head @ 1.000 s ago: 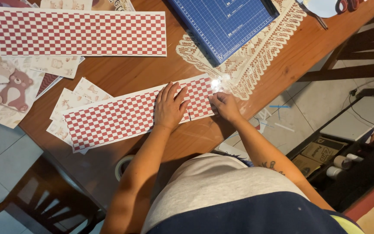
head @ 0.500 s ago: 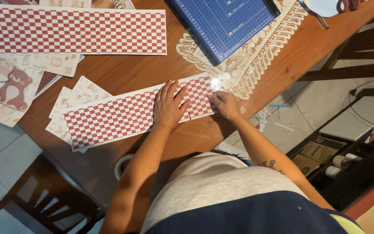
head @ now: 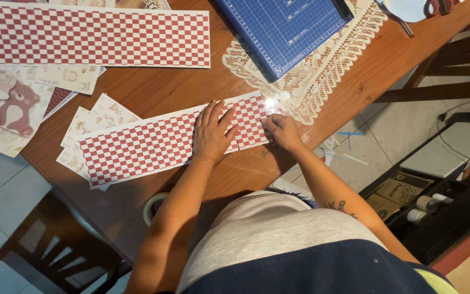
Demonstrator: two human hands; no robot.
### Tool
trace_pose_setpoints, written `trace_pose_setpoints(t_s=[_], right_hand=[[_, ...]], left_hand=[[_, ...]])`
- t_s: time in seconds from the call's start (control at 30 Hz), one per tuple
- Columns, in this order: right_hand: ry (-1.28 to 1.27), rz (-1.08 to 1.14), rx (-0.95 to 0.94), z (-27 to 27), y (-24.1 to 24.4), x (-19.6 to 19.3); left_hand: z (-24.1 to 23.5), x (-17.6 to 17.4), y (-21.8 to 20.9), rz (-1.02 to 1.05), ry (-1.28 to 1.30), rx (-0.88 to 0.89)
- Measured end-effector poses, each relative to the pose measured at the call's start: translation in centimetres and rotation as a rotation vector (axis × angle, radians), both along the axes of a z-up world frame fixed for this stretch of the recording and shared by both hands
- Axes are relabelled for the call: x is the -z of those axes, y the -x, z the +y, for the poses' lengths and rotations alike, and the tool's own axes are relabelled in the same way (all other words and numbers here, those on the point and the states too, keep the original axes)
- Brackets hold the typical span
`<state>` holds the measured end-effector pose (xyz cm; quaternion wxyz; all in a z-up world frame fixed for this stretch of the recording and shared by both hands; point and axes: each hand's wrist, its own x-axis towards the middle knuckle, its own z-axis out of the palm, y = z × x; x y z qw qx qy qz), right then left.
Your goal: The person uses a paper trimmer to cut a sheet of red and white checkered paper on a blue cutting mat. They then apply clear tape to a blue folder and arrange the cut paper pieces on the table.
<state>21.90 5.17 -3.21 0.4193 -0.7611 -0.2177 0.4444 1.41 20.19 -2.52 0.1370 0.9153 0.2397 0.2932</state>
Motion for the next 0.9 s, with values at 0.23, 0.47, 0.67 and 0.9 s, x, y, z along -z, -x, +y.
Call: trace_pose_setpoints(t_s=[0.23,0.47,0.67,0.9], right_hand=[[-0.003,0.018,0.002,0.0,-0.2,0.5],[0.006,0.021,-0.006,0.1,0.1,-0.2],[0.005,0.038,0.005,0.1,0.1,-0.4],[0.023,0.039,0.011,0.2,0.5,-1.7]], left_hand=[[0.0,-0.1,0.1,0.003,0.013,0.000],[0.0,0.0,0.1,-0.005,0.016,0.002],[0.0,-0.2,0.1,-0.010,0.014,-0.001],[0.0,0.1,0.1,-0.010,0.003,-0.001]])
